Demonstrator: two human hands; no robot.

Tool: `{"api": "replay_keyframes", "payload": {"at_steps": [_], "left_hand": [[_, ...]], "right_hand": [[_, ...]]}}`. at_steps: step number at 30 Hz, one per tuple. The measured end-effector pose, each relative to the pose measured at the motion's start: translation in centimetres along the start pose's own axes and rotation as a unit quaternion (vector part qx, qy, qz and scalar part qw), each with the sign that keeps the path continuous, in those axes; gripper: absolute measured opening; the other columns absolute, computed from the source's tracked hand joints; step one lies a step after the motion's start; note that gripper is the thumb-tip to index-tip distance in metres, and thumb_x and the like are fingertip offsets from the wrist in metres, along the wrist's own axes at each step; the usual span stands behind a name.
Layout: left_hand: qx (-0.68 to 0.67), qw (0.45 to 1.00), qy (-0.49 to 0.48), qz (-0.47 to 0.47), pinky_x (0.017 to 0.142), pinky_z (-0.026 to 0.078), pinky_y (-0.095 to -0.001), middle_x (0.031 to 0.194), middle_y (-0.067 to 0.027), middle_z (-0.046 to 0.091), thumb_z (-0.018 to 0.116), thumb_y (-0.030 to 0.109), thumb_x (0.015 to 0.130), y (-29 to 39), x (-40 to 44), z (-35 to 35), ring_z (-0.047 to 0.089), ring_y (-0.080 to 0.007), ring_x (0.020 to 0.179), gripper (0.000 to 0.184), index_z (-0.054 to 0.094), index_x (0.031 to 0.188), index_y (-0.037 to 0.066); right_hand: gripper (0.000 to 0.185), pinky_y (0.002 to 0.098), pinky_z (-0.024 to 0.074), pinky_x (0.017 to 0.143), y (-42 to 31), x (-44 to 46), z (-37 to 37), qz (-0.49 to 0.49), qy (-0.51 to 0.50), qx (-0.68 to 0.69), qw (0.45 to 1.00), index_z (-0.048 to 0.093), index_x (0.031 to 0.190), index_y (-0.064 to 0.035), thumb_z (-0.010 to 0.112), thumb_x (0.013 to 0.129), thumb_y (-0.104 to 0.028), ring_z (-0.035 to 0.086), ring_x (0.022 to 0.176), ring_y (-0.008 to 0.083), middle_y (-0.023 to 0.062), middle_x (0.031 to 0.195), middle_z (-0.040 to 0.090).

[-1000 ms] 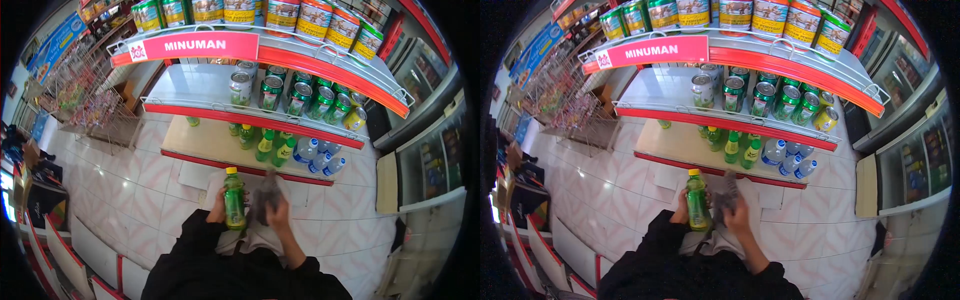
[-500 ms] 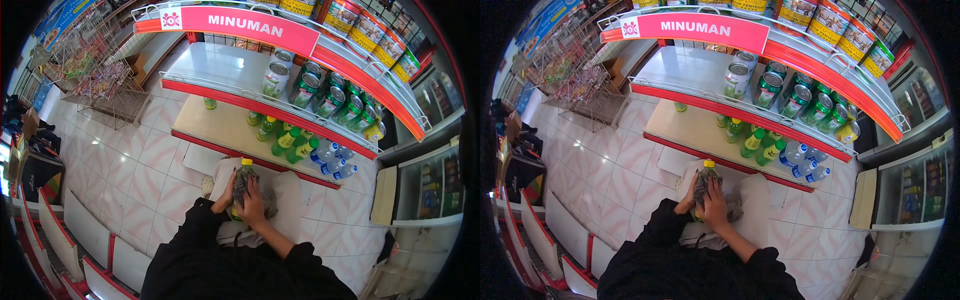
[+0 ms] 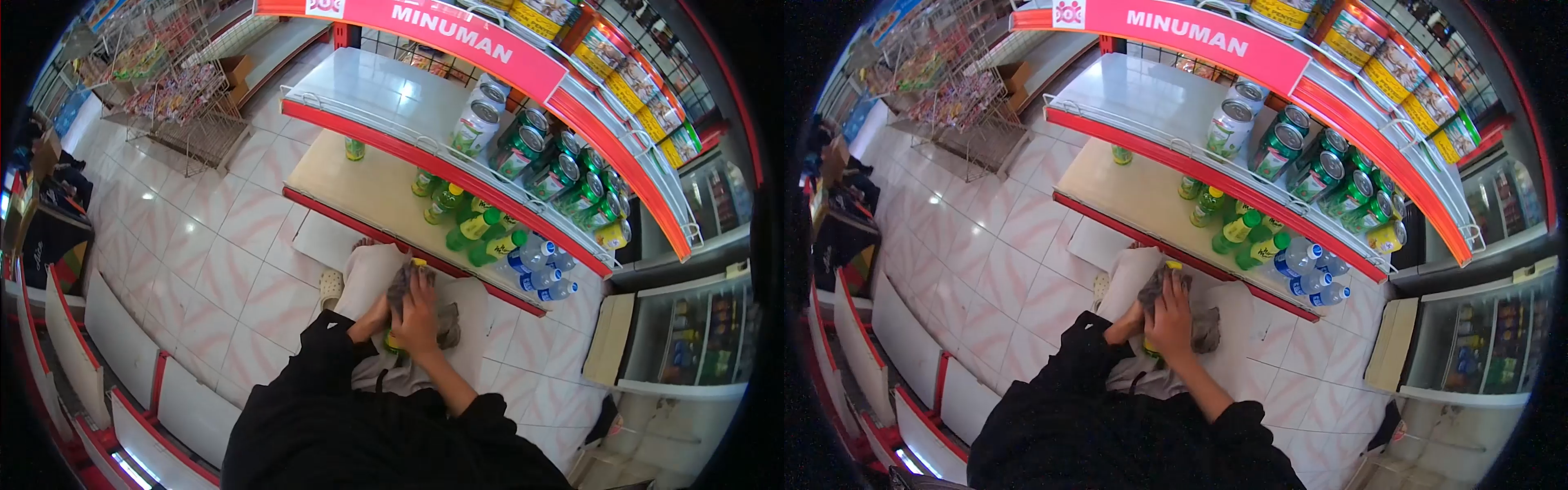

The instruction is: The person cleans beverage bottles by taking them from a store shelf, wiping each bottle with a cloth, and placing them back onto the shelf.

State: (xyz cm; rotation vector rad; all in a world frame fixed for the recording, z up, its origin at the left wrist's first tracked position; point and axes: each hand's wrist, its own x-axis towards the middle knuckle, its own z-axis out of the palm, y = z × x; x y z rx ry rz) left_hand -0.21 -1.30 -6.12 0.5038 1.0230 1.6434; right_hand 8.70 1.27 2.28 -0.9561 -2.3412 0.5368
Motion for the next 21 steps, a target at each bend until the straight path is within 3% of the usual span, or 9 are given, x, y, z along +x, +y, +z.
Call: {"api": "replay_keyframes", "payload": {"at_steps": [3, 6, 7, 12, 15, 21], "left_hand": [[-0.127, 0.99, -0.035, -0.055, 0.097, 0.027, -0.0275, 0.129, -0.0046, 0.035, 0.038, 0.03, 0.09, -3.7, 0.5, -1.6, 0.034, -0.0179, 0.117, 0.048, 0.03, 0.129, 0.004], [0.155, 0.978, 0.032, -0.138, 0.1, 0.023, -0.0288, 0.136, -0.0052, 0.024, 0.035, 0.028, 0.091, 4.5, -0.3, 3.0, 0.026, -0.0183, 0.122, 0.047, 0.024, 0.132, 0.007], [0.157, 0.977, 0.03, -0.138, 0.1, 0.023, -0.0288, 0.136, -0.0052, 0.024, 0.035, 0.028, 0.091, 5.1, -0.6, 3.5, 0.026, -0.0183, 0.122, 0.047, 0.024, 0.132, 0.007], [-0.022, 0.978, -0.002, -0.206, 0.096, 0.029, -0.0297, 0.126, -0.0062, 0.039, 0.038, 0.031, 0.088, 3.4, -0.1, 4.0, 0.036, -0.0184, 0.115, 0.046, 0.033, 0.127, 0.006], [-0.112, 0.966, 0.026, -0.231, 0.093, 0.033, -0.0298, 0.12, -0.0064, 0.046, 0.039, 0.032, 0.088, 1.6, 1.2, 3.6, 0.042, -0.018, 0.11, 0.045, 0.038, 0.124, 0.006], [-0.143, 0.971, 0.029, -0.191, 0.089, 0.037, -0.0299, 0.113, -0.0054, 0.051, 0.039, 0.031, 0.087, 2.3, 0.7, 3.0, 0.049, -0.0168, 0.1, 0.04, 0.046, 0.118, 0.006]], "right_hand": [[0.043, 0.0477, 0.0252, 0.097, -0.6, -3.0, -0.6, -0.03, -0.05, -0.02, 0.998, 0.046, 0.108, 0.0093, 0.052, 0.071, -0.011, 0.031, 0.118, 0.0381, 0.0239, 0.124, 0.037], [0.041, 0.0477, 0.0252, 0.098, -0.4, -4.8, -1.4, -0.033, -0.078, -0.032, 0.996, 0.048, 0.103, 0.0098, 0.054, 0.07, -0.013, 0.031, 0.119, 0.0353, 0.0241, 0.124, 0.036], [0.04, 0.0477, 0.0252, 0.098, -0.2, -4.9, -1.6, -0.033, -0.088, -0.038, 0.995, 0.049, 0.101, 0.01, 0.055, 0.07, -0.014, 0.032, 0.119, 0.0339, 0.0242, 0.124, 0.035], [0.044, 0.0467, 0.0266, 0.097, 2.2, -2.6, -1.2, 0.028, -0.025, -0.055, 0.998, 0.046, 0.108, 0.0088, 0.054, 0.072, -0.015, 0.033, 0.117, 0.036, 0.0261, 0.124, 0.035], [0.046, 0.0455, 0.0277, 0.096, 2.7, -0.1, -0.8, 0.135, 0.021, 0.134, 0.982, 0.042, 0.115, 0.007, 0.052, 0.075, -0.014, 0.034, 0.115, 0.0402, 0.0267, 0.124, 0.034], [0.045, 0.0433, 0.0276, 0.096, 0.7, -1.5, -0.4, 0.1, 0.024, 0.1, 0.99, 0.039, 0.117, 0.0064, 0.05, 0.077, -0.012, 0.033, 0.114, 0.043, 0.0279, 0.125, 0.032]]}}
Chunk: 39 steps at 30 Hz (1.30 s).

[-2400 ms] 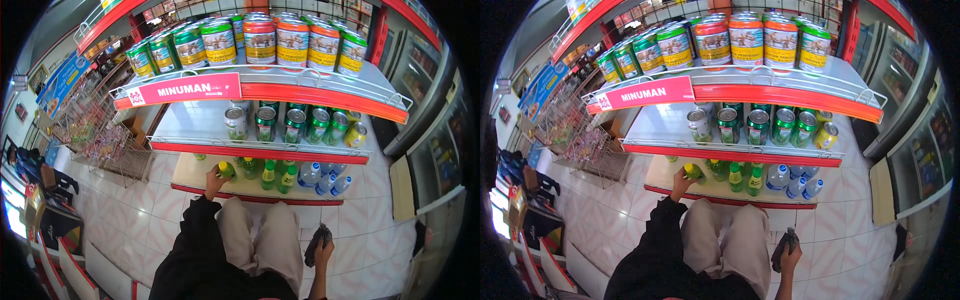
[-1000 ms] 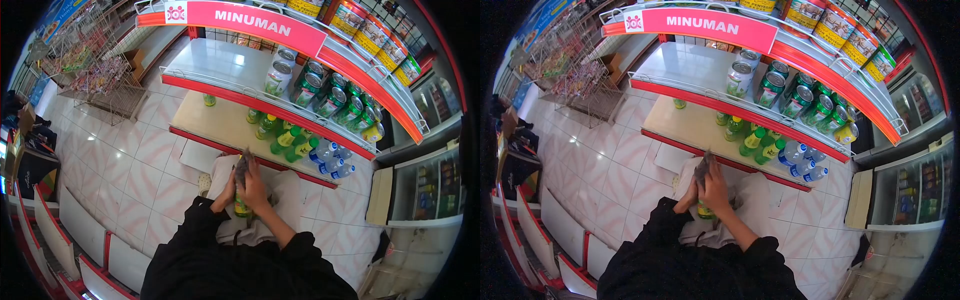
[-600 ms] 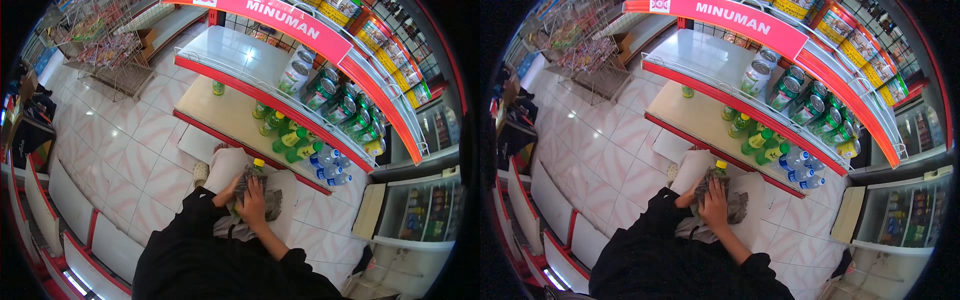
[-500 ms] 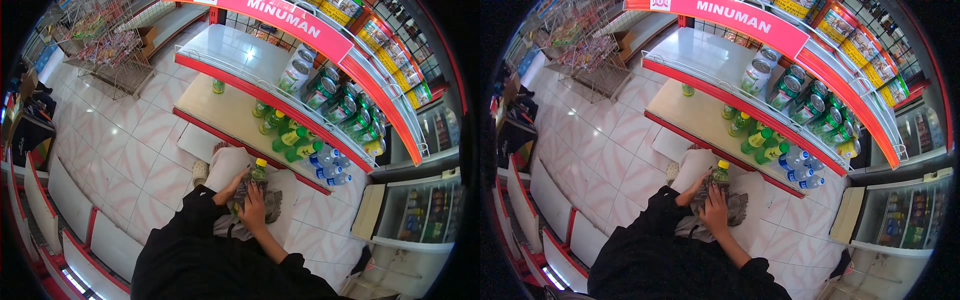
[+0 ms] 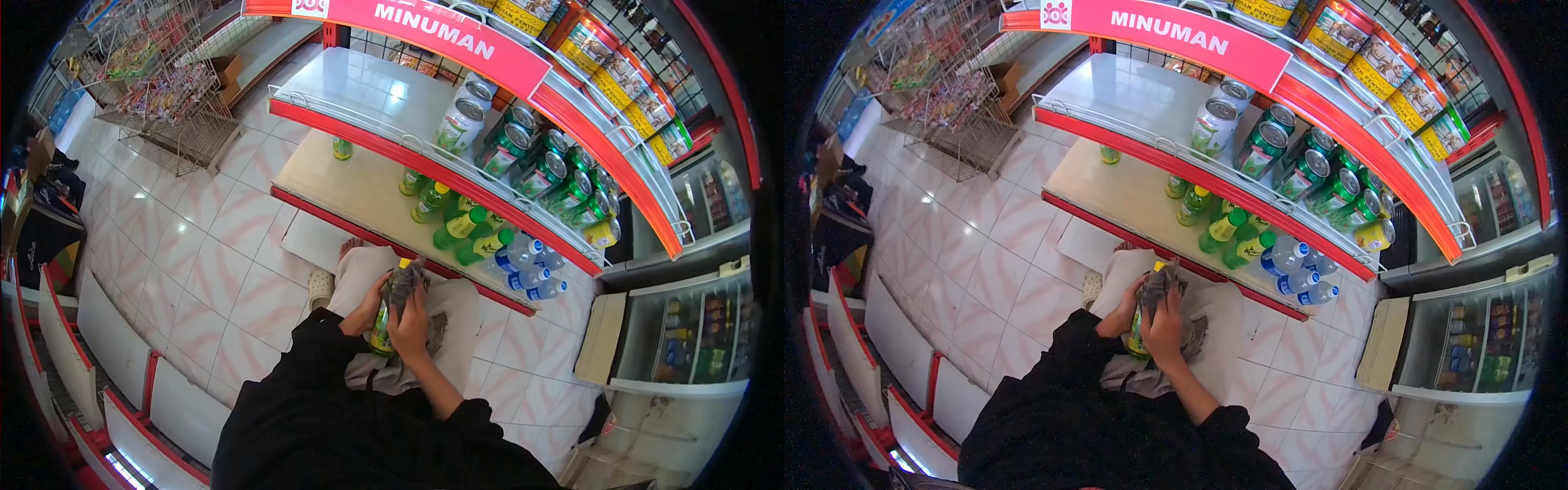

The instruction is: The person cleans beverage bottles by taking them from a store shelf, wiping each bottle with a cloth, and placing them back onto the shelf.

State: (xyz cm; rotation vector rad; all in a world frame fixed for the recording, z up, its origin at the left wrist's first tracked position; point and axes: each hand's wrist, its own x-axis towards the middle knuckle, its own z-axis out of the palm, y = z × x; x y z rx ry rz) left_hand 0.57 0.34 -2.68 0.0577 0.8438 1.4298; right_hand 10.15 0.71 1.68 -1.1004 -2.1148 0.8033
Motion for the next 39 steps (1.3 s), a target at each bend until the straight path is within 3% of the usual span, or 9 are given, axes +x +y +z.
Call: {"api": "replay_keyframes", "payload": {"at_steps": [2, 5, 10, 14, 17, 22, 26, 30, 39], "left_hand": [[-0.018, 1.0, -0.007, 0.002, 0.088, 0.038, -0.03, 0.112, -0.0054, 0.052, 0.039, 0.032, 0.087, -0.3, 0.3, -0.7, 0.05, -0.017, 0.098, 0.039, 0.047, 0.116, 0.006], [-0.094, 0.989, 0.002, -0.113, 0.085, 0.041, -0.0305, 0.106, -0.006, 0.056, 0.039, 0.031, 0.088, -1.0, 1.5, -2.4, 0.053, -0.0177, 0.091, 0.037, 0.049, 0.114, 0.006], [-0.078, 0.995, -0.011, -0.065, 0.083, 0.042, -0.0315, 0.101, -0.0074, 0.058, 0.038, 0.031, 0.088, -0.8, 1.7, -1.8, 0.056, -0.0192, 0.086, 0.036, 0.05, 0.113, 0.007], [-0.167, 0.977, -0.115, -0.061, 0.086, 0.04, -0.0316, 0.105, -0.0073, 0.057, 0.035, 0.031, 0.089, -0.4, 2.7, -2.8, 0.054, -0.0193, 0.092, 0.037, 0.048, 0.114, 0.007], [-0.106, 0.994, -0.03, -0.008, 0.079, 0.045, -0.0317, 0.099, -0.0065, 0.059, 0.033, 0.034, 0.089, 0.0, 1.5, -1.2, 0.057, -0.0189, 0.086, 0.037, 0.051, 0.108, 0.008], [-0.124, 0.992, 0.022, 0.002, 0.084, 0.043, -0.0322, 0.104, -0.0077, 0.057, 0.031, 0.034, 0.089, 0.8, 1.3, -1.1, 0.055, -0.0197, 0.093, 0.039, 0.049, 0.113, 0.007], [-0.14, 0.987, -0.081, -0.001, 0.087, 0.04, -0.0323, 0.108, -0.0089, 0.055, 0.031, 0.034, 0.089, -0.9, 2.5, -3.6, 0.052, -0.0206, 0.099, 0.041, 0.048, 0.115, 0.007], [-0.167, 0.972, -0.127, -0.104, 0.089, 0.039, -0.0337, 0.116, -0.0116, 0.05, 0.029, 0.037, 0.09, -1.1, 2.7, -3.5, 0.05, -0.0233, 0.103, 0.045, 0.044, 0.119, 0.006], [-0.12, 0.969, -0.186, -0.11, 0.092, 0.035, -0.0403, 0.124, -0.0177, 0.041, 0.025, 0.045, 0.089, 0.7, 1.3, -0.5, 0.043, -0.033, 0.11, 0.054, 0.033, 0.126, 0.006]], "right_hand": [[0.047, 0.0412, 0.0278, 0.097, -0.1, -1.8, 0.0, -0.009, -0.01, -0.044, 0.999, 0.038, 0.118, 0.0064, 0.051, 0.076, -0.011, 0.033, 0.116, 0.0414, 0.0271, 0.127, 0.03], [0.05, 0.0412, 0.0278, 0.097, 0.3, -5.3, 0.8, -0.042, -0.019, -0.082, 0.996, 0.036, 0.119, 0.0061, 0.052, 0.075, -0.011, 0.032, 0.116, 0.0419, 0.0279, 0.127, 0.03], [0.05, 0.0409, 0.028, 0.097, 0.3, -4.8, 0.5, -0.05, -0.027, -0.086, 0.995, 0.037, 0.119, 0.0063, 0.052, 0.075, -0.012, 0.031, 0.117, 0.0424, 0.0289, 0.127, 0.03], [0.042, 0.0451, 0.0283, 0.096, 0.5, -0.4, 0.6, -0.057, 0.0, -0.01, 0.998, 0.043, 0.112, 0.0072, 0.05, 0.077, -0.014, 0.034, 0.114, 0.0429, 0.0284, 0.124, 0.033], [0.043, 0.0441, 0.0294, 0.095, 1.3, 4.0, 0.9, -0.002, -0.035, 0.031, 0.999, 0.043, 0.114, 0.0056, 0.05, 0.077, -0.015, 0.036, 0.111, 0.0419, 0.0269, 0.121, 0.037], [0.044, 0.0417, 0.0316, 0.094, 0.3, 5.1, 1.4, 0.028, -0.046, 0.028, 0.998, 0.043, 0.116, 0.0028, 0.051, 0.077, -0.016, 0.041, 0.108, 0.04, 0.0244, 0.117, 0.043], [0.045, 0.0439, 0.0302, 0.094, -0.2, 2.5, 1.5, -0.031, 0.023, 0.001, 0.999, 0.043, 0.115, 0.0034, 0.052, 0.075, -0.015, 0.038, 0.111, 0.041, 0.0258, 0.122, 0.038], [0.047, 0.0464, 0.0281, 0.095, 0.2, -1.7, 1.0, -0.04, 0.02, -0.061, 0.997, 0.044, 0.115, 0.0037, 0.053, 0.072, -0.014, 0.033, 0.115, 0.0425, 0.0272, 0.126, 0.032], [0.046, 0.0444, 0.0255, 0.098, 0.8, -7.4, 0.2, -0.066, -0.065, -0.097, 0.991, 0.043, 0.112, 0.0096, 0.054, 0.072, -0.01, 0.026, 0.12, 0.0433, 0.0287, 0.13, 0.024]]}}
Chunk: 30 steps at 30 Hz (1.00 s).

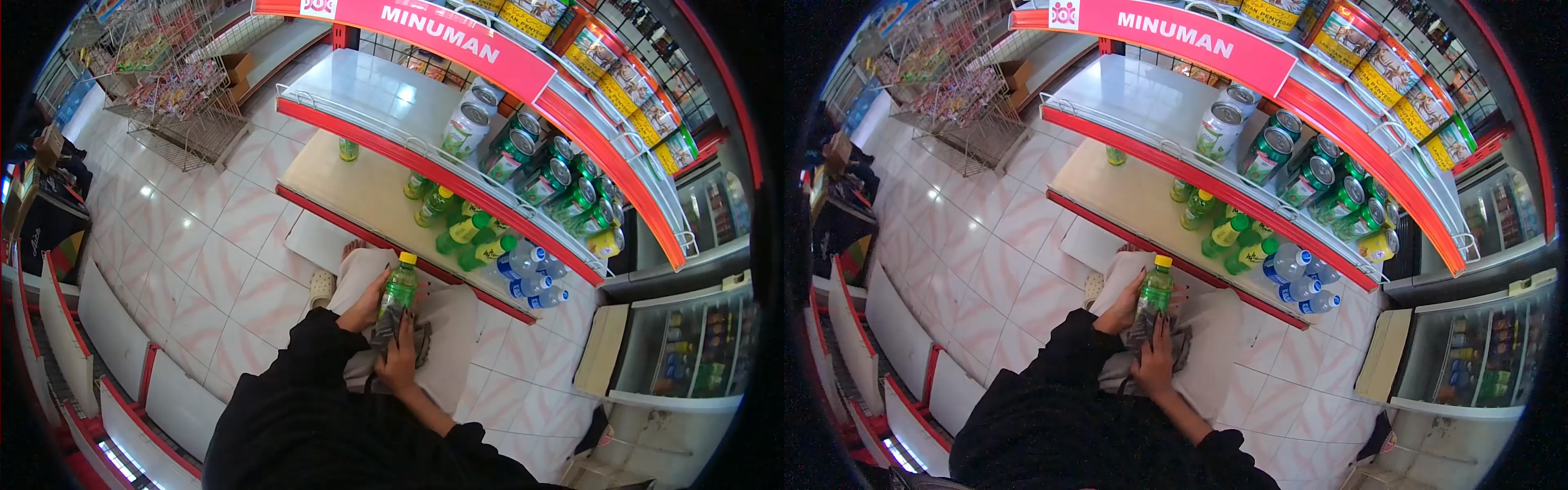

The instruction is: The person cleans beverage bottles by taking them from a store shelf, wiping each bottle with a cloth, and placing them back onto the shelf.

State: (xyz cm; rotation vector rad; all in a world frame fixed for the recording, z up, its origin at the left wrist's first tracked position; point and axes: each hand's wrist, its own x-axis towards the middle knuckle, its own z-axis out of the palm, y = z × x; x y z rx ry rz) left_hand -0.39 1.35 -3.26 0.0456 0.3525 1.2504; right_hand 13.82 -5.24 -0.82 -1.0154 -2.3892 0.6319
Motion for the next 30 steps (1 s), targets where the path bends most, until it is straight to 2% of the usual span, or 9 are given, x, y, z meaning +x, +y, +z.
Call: {"api": "replay_keyframes", "payload": {"at_steps": [2, 7, 10, 11, 15, 19, 22, 26, 30], "left_hand": [[-0.055, 0.998, -0.024, -0.008, 0.094, 0.033, -0.0435, 0.126, -0.0203, 0.038, 0.026, 0.045, 0.089, 0.4, -0.1, -0.1, 0.037, -0.0384, 0.115, 0.053, 0.032, 0.127, 0.009], [-0.058, 0.993, -0.097, 0.023, 0.096, 0.031, -0.0417, 0.126, -0.0205, 0.038, 0.026, 0.047, 0.088, 0.8, 0.1, -1.8, 0.037, -0.0361, 0.116, 0.056, 0.034, 0.126, 0.007], [0.078, 0.979, 0.071, 0.172, 0.093, 0.035, -0.038, 0.123, -0.0126, 0.044, 0.03, 0.041, 0.09, 0.2, -0.2, -1.5, 0.045, -0.0279, 0.109, 0.051, 0.032, 0.127, 0.007], [0.079, 0.979, 0.072, 0.173, 0.093, 0.035, -0.038, 0.123, -0.0126, 0.044, 0.03, 0.041, 0.09, 0.2, -0.2, -1.7, 0.045, -0.0279, 0.109, 0.051, 0.032, 0.127, 0.007], [-0.107, 0.991, -0.02, 0.082, 0.094, 0.034, -0.0372, 0.124, -0.0098, 0.044, 0.031, 0.039, 0.09, 0.1, 0.1, -4.3, 0.045, -0.0258, 0.109, 0.049, 0.034, 0.126, 0.006], [-0.074, 0.995, -0.003, 0.067, 0.094, 0.034, -0.0374, 0.123, -0.0123, 0.044, 0.029, 0.042, 0.09, -0.4, -0.4, -4.1, 0.044, -0.0269, 0.111, 0.052, 0.034, 0.126, 0.004], [-0.076, 0.996, -0.046, 0.009, 0.094, 0.034, -0.0385, 0.123, -0.016, 0.043, 0.026, 0.046, 0.089, 0.3, -1.2, -1.4, 0.043, -0.0283, 0.112, 0.057, 0.033, 0.126, 0.003], [-0.011, 1.0, -0.006, 0.029, 0.098, 0.029, -0.0393, 0.127, -0.0216, 0.036, 0.026, 0.05, 0.087, 0.2, -1.2, -1.1, 0.038, -0.0334, 0.115, 0.062, 0.03, 0.127, 0.004], [-0.017, 0.999, -0.016, 0.023, 0.097, 0.031, -0.0408, 0.127, -0.022, 0.036, 0.024, 0.052, 0.087, 0.2, -0.8, -1.1, 0.038, -0.0346, 0.116, 0.062, 0.031, 0.127, 0.005]], "right_hand": [[0.045, 0.0443, 0.0258, 0.098, 0.8, 1.8, -0.1, -0.007, 0.011, 0.034, 0.999, 0.044, 0.111, 0.0085, 0.055, 0.072, -0.011, 0.026, 0.12, 0.0433, 0.0282, 0.13, 0.025], [0.043, 0.0433, 0.0259, 0.098, -0.1, 7.4, -1.1, -0.05, 0.011, 0.031, 0.998, 0.045, 0.112, 0.0062, 0.052, 0.073, -0.012, 0.024, 0.122, 0.0409, 0.0257, 0.131, 0.026], [0.043, 0.0427, 0.0264, 0.098, 0.7, 11.1, -0.6, 0.003, -0.001, 0.076, 0.997, 0.045, 0.112, 0.0062, 0.052, 0.074, -0.013, 0.025, 0.121, 0.0411, 0.0259, 0.13, 0.027], [0.043, 0.0424, 0.0266, 0.097, 0.8, 11.7, -0.4, 0.031, -0.008, 0.1, 0.995, 0.045, 0.112, 0.0062, 0.053, 0.074, -0.013, 0.026, 0.12, 0.0413, 0.0259, 0.13, 0.028], [0.044, 0.0429, 0.0264, 0.097, 0.8, 12.1, 0.2, 0.035, 0.007, 0.145, 0.989, 0.045, 0.111, 0.0065, 0.054, 0.074, -0.014, 0.028, 0.119, 0.0427, 0.0268, 0.129, 0.028], [0.044, 0.0433, 0.0269, 0.097, -0.2, 8.4, -0.1, 0.016, 0.064, 0.07, 0.995, 0.044, 0.111, 0.0076, 0.054, 0.074, -0.015, 0.029, 0.117, 0.0431, 0.0281, 0.128, 0.028], [0.043, 0.0447, 0.0253, 0.097, -0.9, 4.6, 0.2, 0.046, 0.047, 0.121, 0.99, 0.043, 0.111, 0.0085, 0.053, 0.074, -0.009, 0.027, 0.12, 0.0416, 0.0292, 0.129, 0.026], [0.048, 0.0453, 0.0226, 0.099, -0.8, -0.3, 0.6, 0.012, -0.012, 0.053, 0.998, 0.041, 0.114, 0.0095, 0.054, 0.071, -0.008, 0.023, 0.121, 0.0437, 0.0307, 0.13, 0.022], [0.049, 0.0451, 0.0212, 0.1, -0.5, -0.4, 0.6, 0.002, -0.025, 0.045, 0.999, 0.041, 0.114, 0.0097, 0.054, 0.069, -0.007, 0.022, 0.121, 0.0454, 0.0305, 0.131, 0.02]]}}
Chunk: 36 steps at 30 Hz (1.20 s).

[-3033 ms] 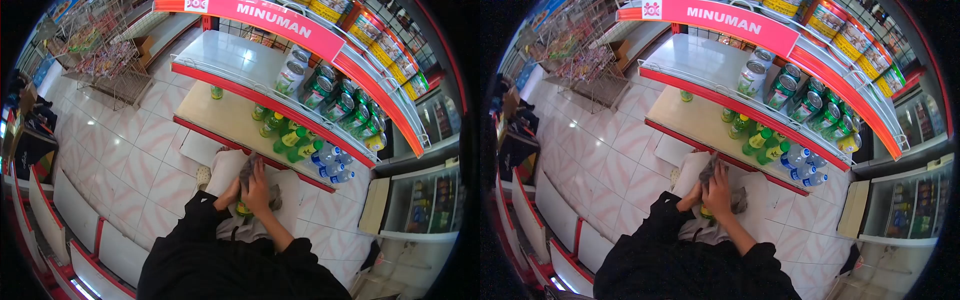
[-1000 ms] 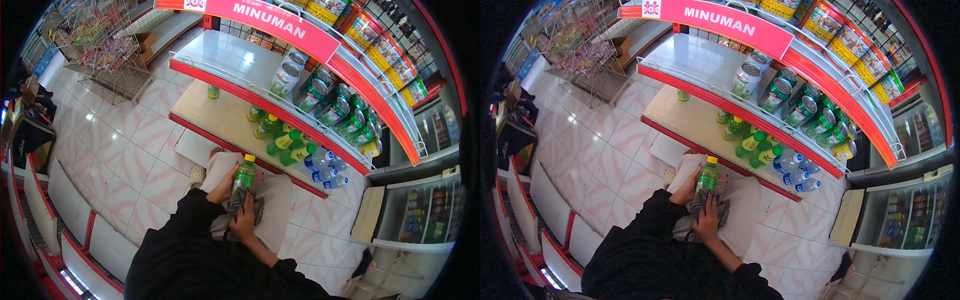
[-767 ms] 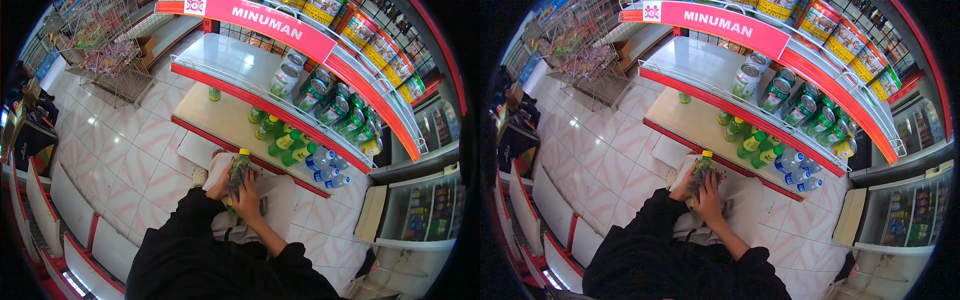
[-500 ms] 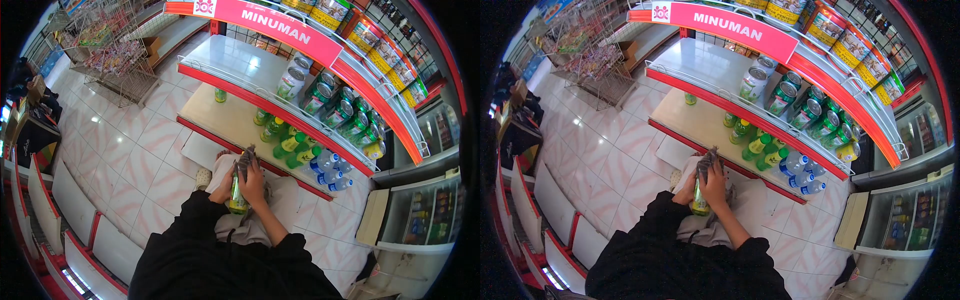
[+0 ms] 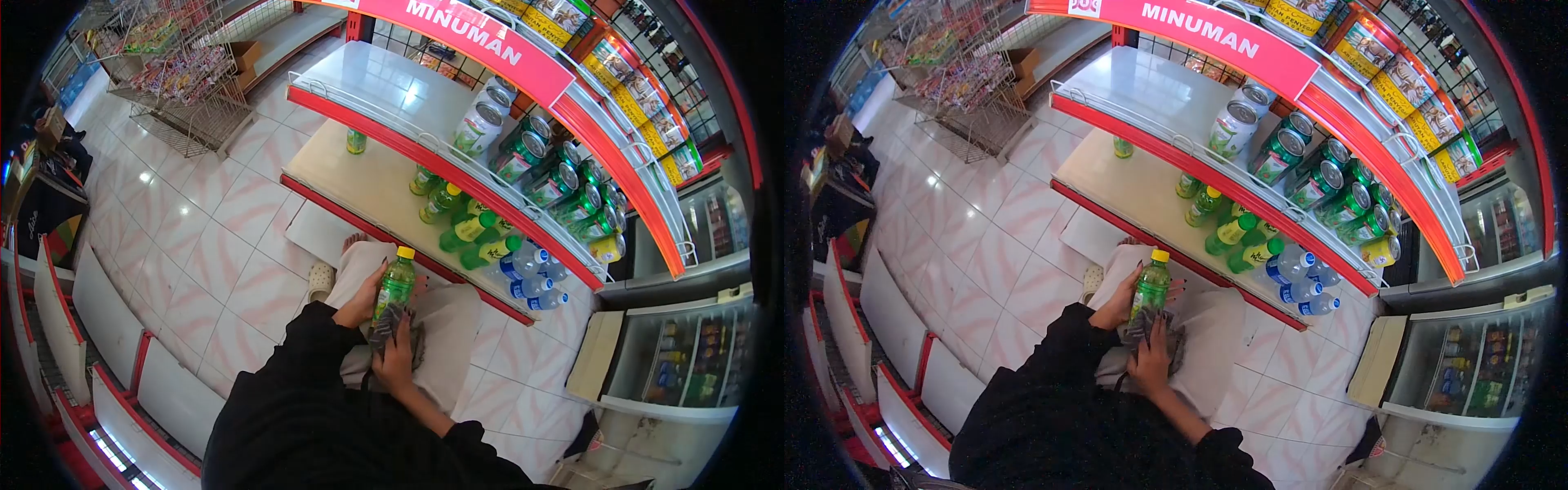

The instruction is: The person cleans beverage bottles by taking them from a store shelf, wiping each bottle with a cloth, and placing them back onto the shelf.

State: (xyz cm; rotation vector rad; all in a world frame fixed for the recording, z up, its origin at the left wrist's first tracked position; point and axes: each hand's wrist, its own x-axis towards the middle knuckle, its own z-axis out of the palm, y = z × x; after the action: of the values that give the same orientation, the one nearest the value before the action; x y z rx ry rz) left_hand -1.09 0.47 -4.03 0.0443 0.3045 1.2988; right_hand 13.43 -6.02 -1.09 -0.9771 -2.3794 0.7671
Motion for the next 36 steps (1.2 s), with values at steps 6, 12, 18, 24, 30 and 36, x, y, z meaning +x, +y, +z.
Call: {"api": "replay_keyframes", "payload": {"at_steps": [6, 12, 18, 24, 30, 36], "left_hand": [[-0.023, 0.999, -0.021, 0.029, 0.096, 0.032, -0.0425, 0.127, -0.0212, 0.037, 0.023, 0.051, 0.087, 1.2, -0.1, 0.2, 0.037, -0.0342, 0.116, 0.06, 0.032, 0.126, 0.006], [-0.067, 0.994, 0.033, 0.078, 0.093, 0.036, -0.0378, 0.123, -0.0162, 0.043, 0.027, 0.048, 0.088, 1.0, -0.4, -1.6, 0.047, -0.028, 0.107, 0.057, 0.037, 0.123, 0.004], [-0.047, 0.994, -0.032, 0.09, 0.096, 0.032, -0.0355, 0.127, -0.0146, 0.039, 0.031, 0.045, 0.088, 0.6, -2.3, -0.1, 0.043, -0.0249, 0.112, 0.057, 0.031, 0.127, 0.003], [0.127, 0.989, -0.051, 0.062, 0.1, 0.027, -0.0366, 0.133, -0.0136, 0.031, 0.036, 0.036, 0.086, 1.0, -3.1, 1.1, 0.035, -0.0258, 0.12, 0.057, 0.024, 0.131, 0.004], [-0.026, 0.991, -0.097, 0.093, 0.1, 0.025, -0.0409, 0.135, -0.0135, 0.027, 0.041, 0.037, 0.079, 0.7, -1.9, -0.3, 0.029, -0.0273, 0.123, 0.065, 0.021, 0.132, 0.006], [-0.047, 0.991, -0.113, 0.05, 0.099, 0.025, -0.0438, 0.136, -0.0139, 0.026, 0.041, 0.042, 0.076, 1.5, -2.0, 1.0, 0.028, -0.0282, 0.124, 0.069, 0.021, 0.133, 0.008]], "right_hand": [[0.045, 0.0444, 0.0224, 0.099, 0.3, 5.7, -0.9, -0.032, 0.016, 0.038, 0.999, 0.043, 0.112, 0.0079, 0.053, 0.072, -0.009, 0.023, 0.121, 0.0435, 0.029, 0.13, 0.023], [0.038, 0.0418, 0.029, 0.095, 1.1, 10.9, -1.3, 0.052, -0.003, 0.211, 0.976, 0.043, 0.113, 0.0043, 0.049, 0.079, -0.012, 0.034, 0.116, 0.039, 0.0266, 0.123, 0.037], [0.035, 0.04, 0.0333, 0.088, 0.0, 8.6, -0.2, 0.032, 0.067, 0.164, 0.984, 0.043, 0.111, 0.0037, 0.048, 0.08, -0.01, 0.043, 0.103, 0.0398, 0.0256, 0.111, 0.046], [0.031, 0.0407, 0.038, 0.077, -1.0, 3.2, 0.2, 0.097, 0.058, 0.17, 0.979, 0.044, 0.106, 0.0042, 0.05, 0.078, -0.008, 0.047, 0.089, 0.0417, 0.0257, 0.1, 0.049], [0.036, 0.044, 0.0376, 0.076, -1.2, -1.3, 0.6, 0.091, 0.0, 0.11, 0.99, 0.042, 0.104, 0.0078, 0.053, 0.075, -0.009, 0.046, 0.089, 0.0429, 0.028, 0.099, 0.048], [0.045, 0.0439, 0.0363, 0.083, -1.3, 2.0, 0.4, 0.029, 0.007, 0.076, 0.997, 0.039, 0.111, 0.0087, 0.054, 0.073, -0.01, 0.043, 0.099, 0.0444, 0.0288, 0.109, 0.045]]}}
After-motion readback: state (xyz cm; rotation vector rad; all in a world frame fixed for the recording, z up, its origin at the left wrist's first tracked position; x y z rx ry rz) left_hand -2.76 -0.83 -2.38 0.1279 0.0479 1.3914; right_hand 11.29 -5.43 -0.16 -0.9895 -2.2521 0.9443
